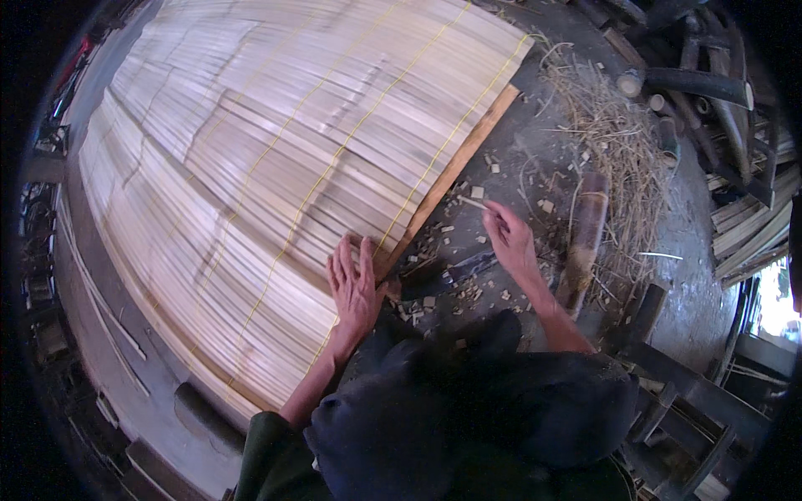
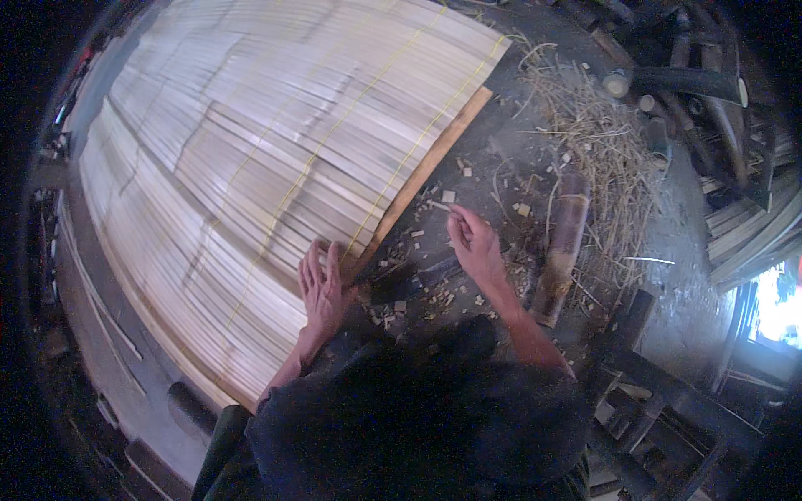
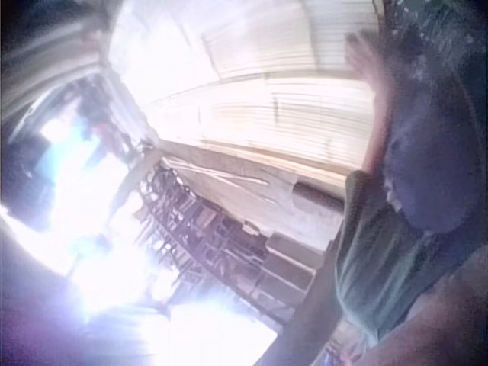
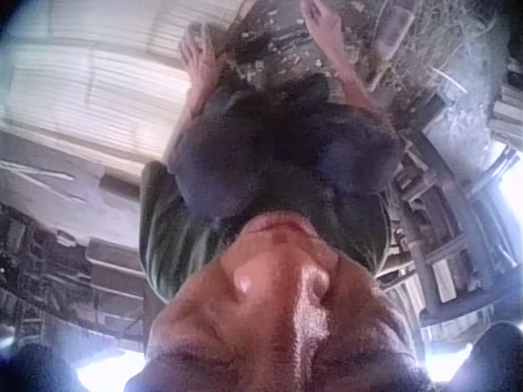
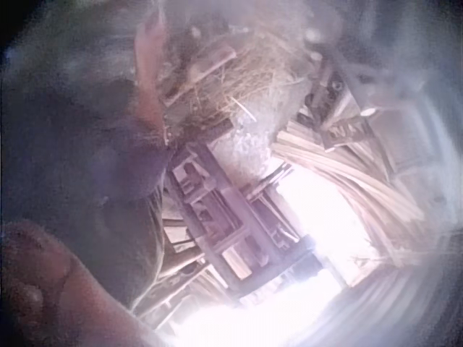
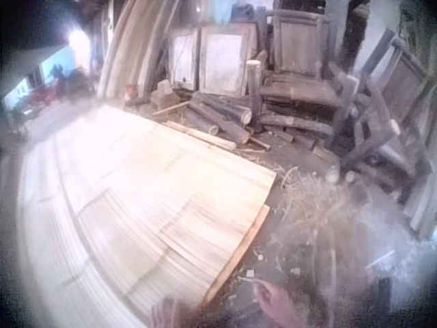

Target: The person uses a chisel and wooden mallet to drive nails into the edge of a large bamboo mat. They repeatedly position the chisel, strike it with the mallet, and adjust the mat's position on the workbench.

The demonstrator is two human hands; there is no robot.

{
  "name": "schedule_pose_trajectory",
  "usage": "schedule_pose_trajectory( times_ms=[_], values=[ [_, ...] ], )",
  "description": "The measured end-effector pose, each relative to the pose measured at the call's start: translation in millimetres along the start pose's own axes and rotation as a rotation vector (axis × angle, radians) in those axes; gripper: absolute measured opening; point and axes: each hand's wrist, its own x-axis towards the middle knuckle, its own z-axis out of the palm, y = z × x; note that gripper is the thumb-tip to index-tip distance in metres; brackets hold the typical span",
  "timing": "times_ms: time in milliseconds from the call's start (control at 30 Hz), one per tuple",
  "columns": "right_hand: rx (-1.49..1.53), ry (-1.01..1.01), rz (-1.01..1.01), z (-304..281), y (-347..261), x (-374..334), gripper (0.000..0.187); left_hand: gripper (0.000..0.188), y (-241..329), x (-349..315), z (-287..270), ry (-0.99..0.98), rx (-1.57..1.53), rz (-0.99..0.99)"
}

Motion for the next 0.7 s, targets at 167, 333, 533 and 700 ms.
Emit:
schedule_pose_trajectory(
  times_ms=[167, 333, 533, 700],
  values=[
    [0.399, -0.182, 0.229, 49, -15, 21, 0.035, 0.104, -7, 12, -11, -0.056, -0.028, -0.008],
    [0.705, -0.218, 0.460, 82, -19, 29, 0.032, 0.101, -21, 12, -12, 0.007, 0.016, 0.042],
    [0.914, -0.174, 0.675, 87, -18, 42, 0.027, 0.092, -48, -3, -26, 0.104, -0.093, -0.003],
    [1.076, -0.083, 0.798, 88, -35, 42, 0.023, 0.096, -50, -69, -27, 0.201, -0.153, -0.086]
  ],
)
